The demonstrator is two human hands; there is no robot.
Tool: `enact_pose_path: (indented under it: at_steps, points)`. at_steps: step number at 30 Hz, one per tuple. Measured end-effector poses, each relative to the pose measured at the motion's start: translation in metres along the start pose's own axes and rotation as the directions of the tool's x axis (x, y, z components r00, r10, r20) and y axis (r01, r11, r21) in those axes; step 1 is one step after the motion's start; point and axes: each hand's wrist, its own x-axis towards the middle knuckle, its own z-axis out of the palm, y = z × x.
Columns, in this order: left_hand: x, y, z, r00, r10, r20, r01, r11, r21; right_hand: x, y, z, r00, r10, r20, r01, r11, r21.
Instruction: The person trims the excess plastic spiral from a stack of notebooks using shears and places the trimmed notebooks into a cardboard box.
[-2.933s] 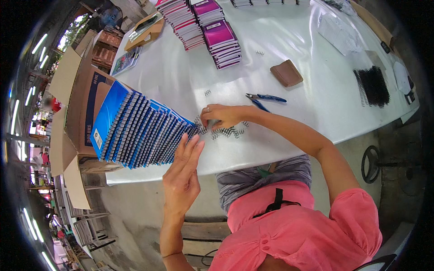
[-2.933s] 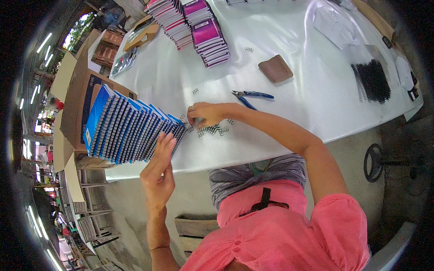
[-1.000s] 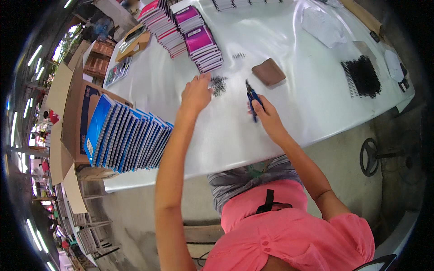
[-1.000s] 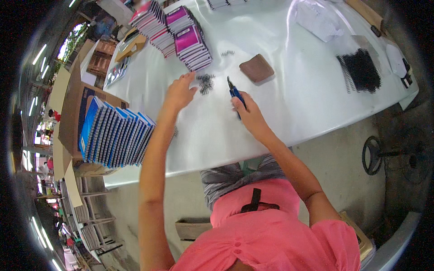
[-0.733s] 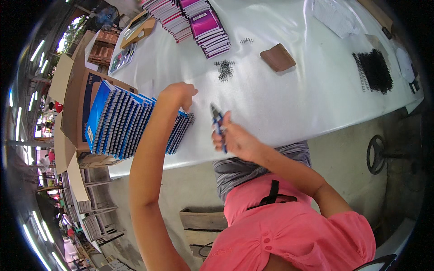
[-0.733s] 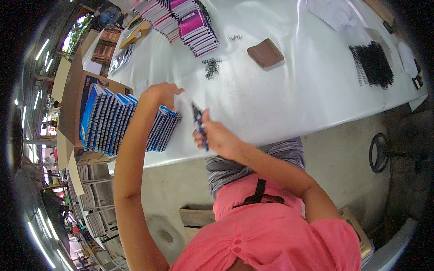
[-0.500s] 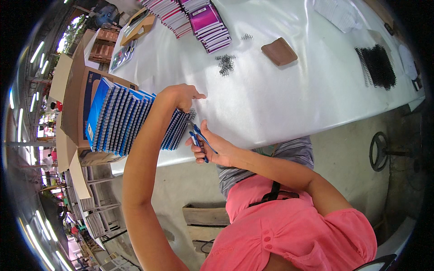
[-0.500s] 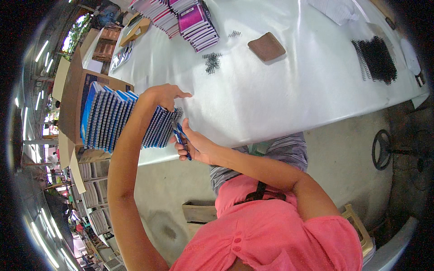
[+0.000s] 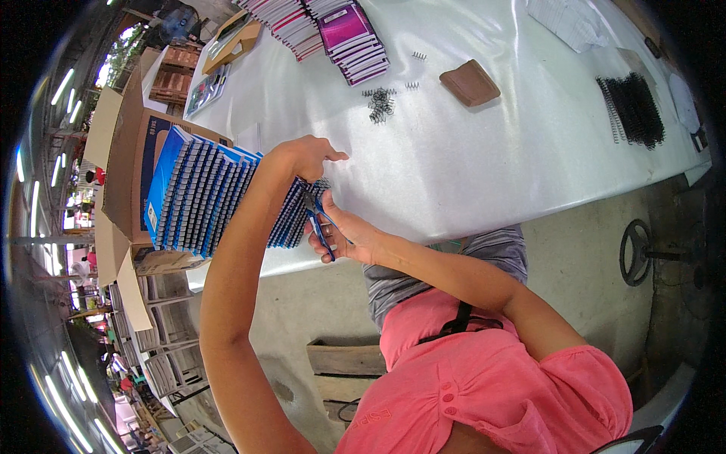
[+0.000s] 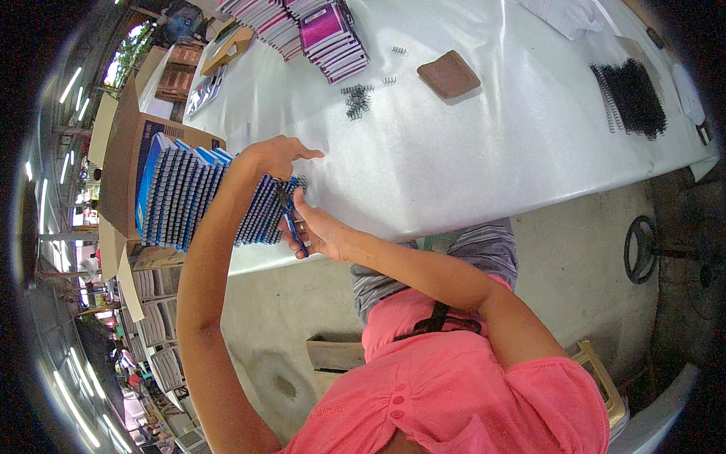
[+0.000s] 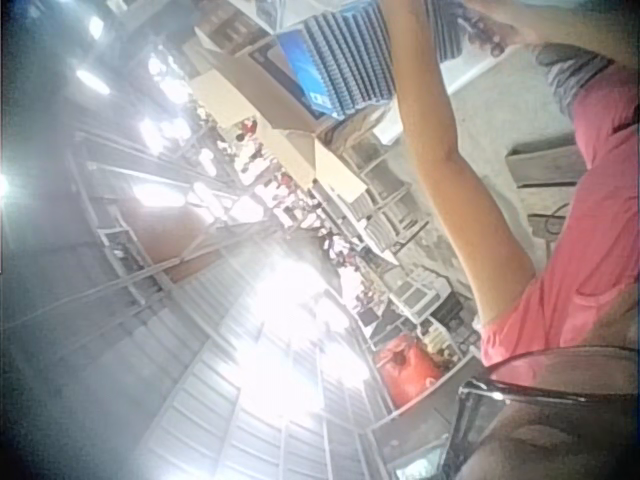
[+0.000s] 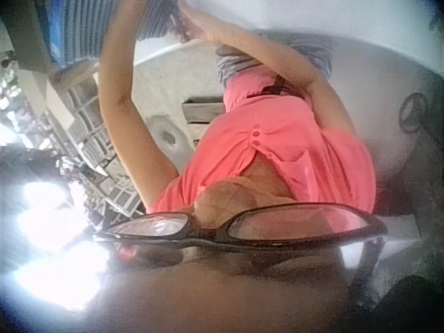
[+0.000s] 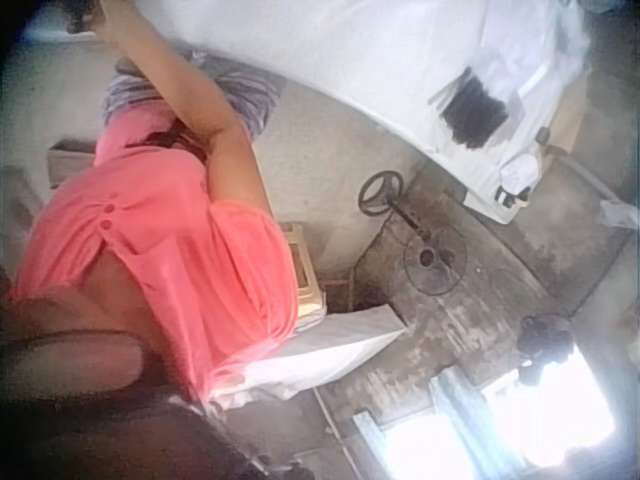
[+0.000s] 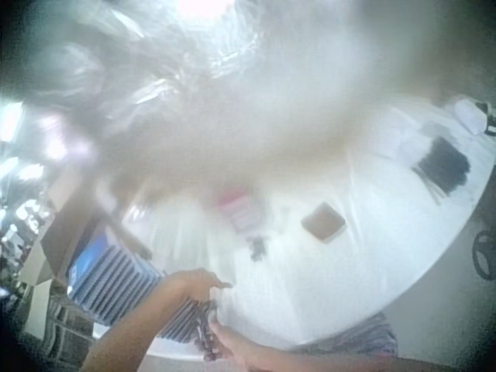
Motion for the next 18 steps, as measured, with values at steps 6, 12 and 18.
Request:
enact_pose_path:
  at_steps: [6, 12, 18]
  points:
    - [0.005, -0.006, 0.005, 0.998, 0.057, -0.013, -0.057, 0.998, 0.015, 0.004, 0.003, -0.008, 1.0, 0.03, 0.005, -0.029, 0.999, -0.037]
    - [0.004, -0.007, 0.007, 0.999, 0.045, -0.013, -0.046, 0.998, -0.036, -0.001, 0.008, -0.004, 0.997, -0.009, -0.07, 0.003, 0.996, -0.09]
    - [0.004, -0.004, 0.006, 0.999, 0.033, 0.001, -0.033, 0.999, -0.039, 0.002, 0.008, -0.008, 0.999, 0.011, -0.034, -0.014, 0.997, -0.078]
